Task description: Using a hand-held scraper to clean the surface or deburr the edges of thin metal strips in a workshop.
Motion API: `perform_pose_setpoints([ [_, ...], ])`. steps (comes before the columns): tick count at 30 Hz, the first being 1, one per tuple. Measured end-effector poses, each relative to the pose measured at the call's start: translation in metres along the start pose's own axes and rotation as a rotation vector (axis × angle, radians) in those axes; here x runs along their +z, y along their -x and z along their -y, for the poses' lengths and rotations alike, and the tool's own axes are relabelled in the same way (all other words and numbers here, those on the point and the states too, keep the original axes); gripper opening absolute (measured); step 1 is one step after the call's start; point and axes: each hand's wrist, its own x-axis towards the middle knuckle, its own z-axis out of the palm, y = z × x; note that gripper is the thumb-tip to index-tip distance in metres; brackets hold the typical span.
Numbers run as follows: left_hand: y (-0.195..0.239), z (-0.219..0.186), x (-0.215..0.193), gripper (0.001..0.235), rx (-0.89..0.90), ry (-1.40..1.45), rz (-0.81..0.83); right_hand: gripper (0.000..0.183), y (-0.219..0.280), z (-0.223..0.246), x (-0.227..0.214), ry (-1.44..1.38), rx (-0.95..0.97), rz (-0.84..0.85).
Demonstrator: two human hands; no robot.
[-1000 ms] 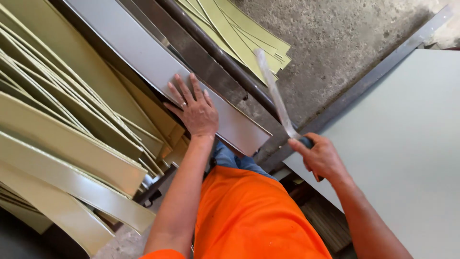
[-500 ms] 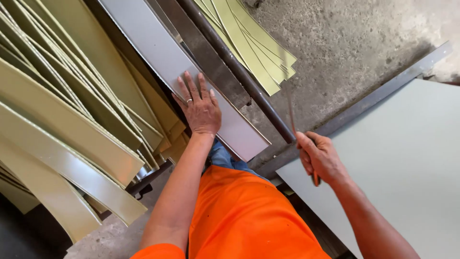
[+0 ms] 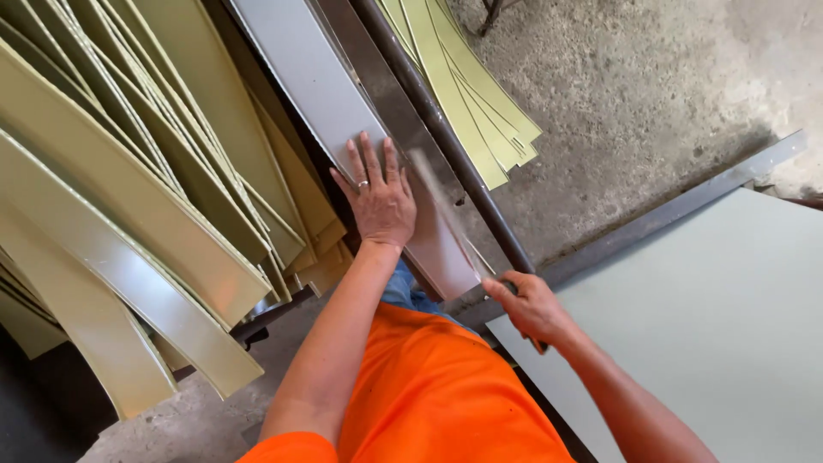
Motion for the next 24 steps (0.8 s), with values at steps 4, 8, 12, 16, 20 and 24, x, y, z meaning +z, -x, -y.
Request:
perform_pose_setpoints([
  [4,0.014,0.001,-0.005,0.06,-0.004,0.007,0.023,0.039,0.021,0.015,-0.02,-0.103,0.183,-0.085],
  [8,-0.007,-0.001,0.001,0.066,0.005,0.028,0.004,0.053,-0.03,-0.022,-0.037,-0.536,-0.331,-0.194],
  [12,-0.006,-0.001,-0.006,0.068,-0.021,0.021,0.055,0.024,-0.007,0.036,-0.004,0.098,0.083,0.017],
  [16,-0.001,0.0,-0.004,0.068,-0.035,0.051,0.068,0.04,-0.036,0.02,-0.029,-0.09,-0.071,-0.057],
  [20,0.003,0.001,-0.002,0.066,-0.035,0.036,0.066,0.047,-0.055,0.015,-0.013,-0.403,-0.299,-0.111],
  [24,0.005,0.007,0.023,0.066,-0.012,0.018,0.042,0.05,-0.031,0.041,-0.008,0.026,-0.151,0.0],
])
